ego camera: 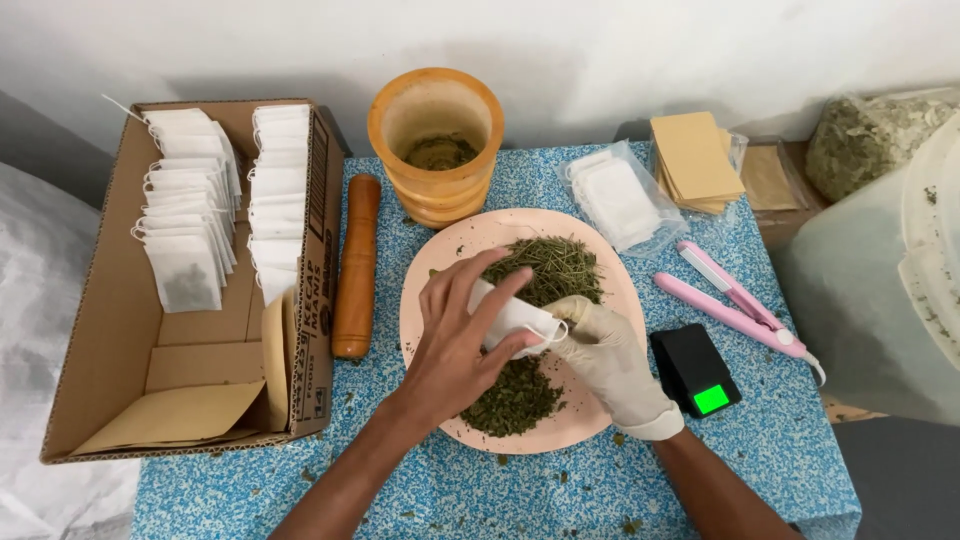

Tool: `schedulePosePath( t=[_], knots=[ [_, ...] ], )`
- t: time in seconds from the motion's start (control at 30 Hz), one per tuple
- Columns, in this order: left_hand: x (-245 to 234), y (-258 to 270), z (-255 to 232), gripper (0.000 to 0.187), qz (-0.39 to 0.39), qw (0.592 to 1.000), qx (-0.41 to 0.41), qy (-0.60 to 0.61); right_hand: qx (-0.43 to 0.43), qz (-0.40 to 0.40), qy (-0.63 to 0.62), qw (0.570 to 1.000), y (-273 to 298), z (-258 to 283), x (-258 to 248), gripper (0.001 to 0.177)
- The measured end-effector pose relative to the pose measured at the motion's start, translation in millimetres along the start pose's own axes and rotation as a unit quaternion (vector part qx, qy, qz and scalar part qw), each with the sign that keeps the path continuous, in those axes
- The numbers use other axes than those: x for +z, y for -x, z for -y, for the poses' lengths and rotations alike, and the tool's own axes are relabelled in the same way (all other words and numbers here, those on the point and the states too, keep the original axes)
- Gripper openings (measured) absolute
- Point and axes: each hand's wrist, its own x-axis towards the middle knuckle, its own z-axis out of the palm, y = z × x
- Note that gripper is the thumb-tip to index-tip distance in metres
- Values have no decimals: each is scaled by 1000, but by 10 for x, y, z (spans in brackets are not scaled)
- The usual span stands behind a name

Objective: The person fills white tea bags with dried green herbs using a white plastic spoon. They scoop the herbs from a pink plate, place them into the open tea bag, and then set the filled bag into a cardboard box. The process is repeated for multiple tea bags.

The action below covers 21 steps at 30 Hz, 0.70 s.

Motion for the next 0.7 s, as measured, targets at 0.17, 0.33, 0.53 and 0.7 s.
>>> schedulePosePath(
  t=[0.17,0.33,0.53,0.7],
  knots=[
    [18,10,89,34,22,998,-26,55,33,4,-3,999,7,-40,-46,18],
    [45,28,62,45,36,999,8,39,32,42,-4,999,12,117,-32,24],
    [108,14,65,21,33,979,-29,198,11,70,32,997,-19,-16,-74,15],
    [-32,-7,-32,43,72,943,-77,317,-21,108,27,994,-1,-149,-125,22]
  ],
)
